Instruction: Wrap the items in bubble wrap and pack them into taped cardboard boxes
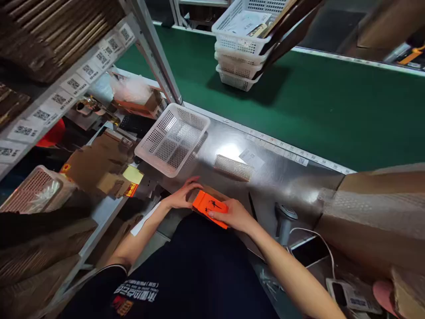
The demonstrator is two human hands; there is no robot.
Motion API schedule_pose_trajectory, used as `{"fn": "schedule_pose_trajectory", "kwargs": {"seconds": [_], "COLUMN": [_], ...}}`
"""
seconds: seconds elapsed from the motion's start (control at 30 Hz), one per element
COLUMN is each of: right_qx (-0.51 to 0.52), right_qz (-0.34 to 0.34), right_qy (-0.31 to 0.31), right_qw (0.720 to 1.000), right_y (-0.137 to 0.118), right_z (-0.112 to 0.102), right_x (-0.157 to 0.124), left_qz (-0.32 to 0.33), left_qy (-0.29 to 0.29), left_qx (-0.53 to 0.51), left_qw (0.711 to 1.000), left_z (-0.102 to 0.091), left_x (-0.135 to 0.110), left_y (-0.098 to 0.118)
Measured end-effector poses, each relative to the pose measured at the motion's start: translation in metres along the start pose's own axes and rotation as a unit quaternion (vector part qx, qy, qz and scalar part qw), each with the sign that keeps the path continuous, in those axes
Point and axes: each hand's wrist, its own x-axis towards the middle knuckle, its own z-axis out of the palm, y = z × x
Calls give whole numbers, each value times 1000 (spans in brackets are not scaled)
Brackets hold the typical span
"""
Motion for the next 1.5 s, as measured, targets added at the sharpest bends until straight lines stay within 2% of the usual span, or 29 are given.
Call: {"fn": "schedule_pose_trajectory", "kwargs": {"seconds": [0.07,0.13,0.23,0.33,0.43,0.53,0.63,0.7,0.77,0.83,0.93,1.03,1.1,1.23,1.3,1.37,1.5], "right_qx": [-3,-22,-39,-27,-31,-16,43,81,115,141,168,160,118,25,-2,-9,20], "right_qz": [4,8,16,36,75,126,150,138,116,87,40,6,-5,58,88,89,65], "right_qy": [-12,6,26,28,40,47,31,16,3,-6,-13,-12,-7,22,34,42,34], "right_qw": [1000,1000,999,999,996,991,987,987,987,986,985,987,993,998,996,995,997], "right_y": [-1,-2,-2,5,27,62,93,106,114,118,123,131,142,168,175,174,164], "right_z": [-1,-1,-1,-9,-26,-44,-55,-56,-52,-43,-24,-13,-17,-36,-39,-34,-18], "right_x": [-2,-6,-16,-38,-73,-109,-126,-123,-110,-89,-54,-36,-43,-77,-80,-67,-20], "left_qz": [-19,-35,-46,-57,-67,-79,-94,-102,-91,-50,33,72,70,60,63,69,76], "left_qy": [-11,-14,-16,-29,-37,-39,-47,-49,-47,-65,-138,-186,-192,-202,-207,-207,-208], "left_qx": [56,81,95,102,106,112,154,227,330,416,452,448,457,479,483,483,484], "left_qw": [998,996,994,993,991,990,983,967,938,906,881,872,866,852,849,848,847], "left_z": [-3,-2,0,0,-1,-3,-6,-7,-2,8,29,42,43,40,39,39,39], "left_x": [10,14,12,9,8,8,3,-5,-11,-15,-8,5,10,12,10,9,14], "left_y": [8,8,5,8,13,15,21,29,39,49,59,61,61,59,60,65,85]}}
